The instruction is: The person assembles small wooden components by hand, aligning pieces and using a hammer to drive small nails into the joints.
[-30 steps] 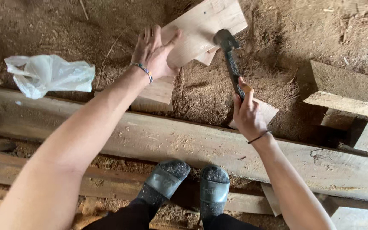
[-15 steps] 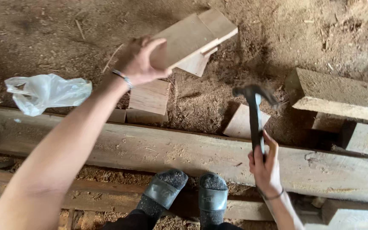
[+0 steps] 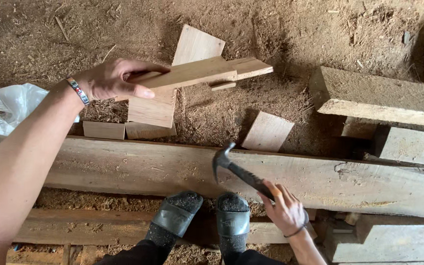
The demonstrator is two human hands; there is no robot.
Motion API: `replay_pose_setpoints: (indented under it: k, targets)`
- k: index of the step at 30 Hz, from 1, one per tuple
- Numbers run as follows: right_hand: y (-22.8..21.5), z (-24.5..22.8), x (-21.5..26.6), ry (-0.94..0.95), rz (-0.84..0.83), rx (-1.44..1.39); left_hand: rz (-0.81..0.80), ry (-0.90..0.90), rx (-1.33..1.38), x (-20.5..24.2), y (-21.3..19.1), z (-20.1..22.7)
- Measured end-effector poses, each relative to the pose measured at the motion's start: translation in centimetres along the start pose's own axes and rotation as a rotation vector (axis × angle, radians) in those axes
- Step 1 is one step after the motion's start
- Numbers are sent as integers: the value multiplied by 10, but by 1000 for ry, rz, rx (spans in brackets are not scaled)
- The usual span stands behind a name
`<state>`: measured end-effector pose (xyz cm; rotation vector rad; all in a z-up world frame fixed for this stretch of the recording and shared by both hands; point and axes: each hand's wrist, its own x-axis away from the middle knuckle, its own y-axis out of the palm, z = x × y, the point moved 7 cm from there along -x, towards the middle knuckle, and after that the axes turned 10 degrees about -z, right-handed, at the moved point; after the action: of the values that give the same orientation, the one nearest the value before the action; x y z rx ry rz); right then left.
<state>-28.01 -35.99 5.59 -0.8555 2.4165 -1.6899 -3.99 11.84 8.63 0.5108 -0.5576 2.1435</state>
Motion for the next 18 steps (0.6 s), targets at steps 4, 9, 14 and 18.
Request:
replay_pose_setpoints:
  k: [4,9,14,18]
  targets:
    - [-2,-12,-12,6,-17,-6,-19,22,-48,-4,8,2]
    - [-17,-20,-26,27,-2,-17,-53,-125,-61,-6,18,1]
    - [-18,-21,-30,38,-51,93,-29,-212,-109,-1,25,12]
    - [-24,-27,-35,32,-147,76,-107,-109,-93,1,38,35]
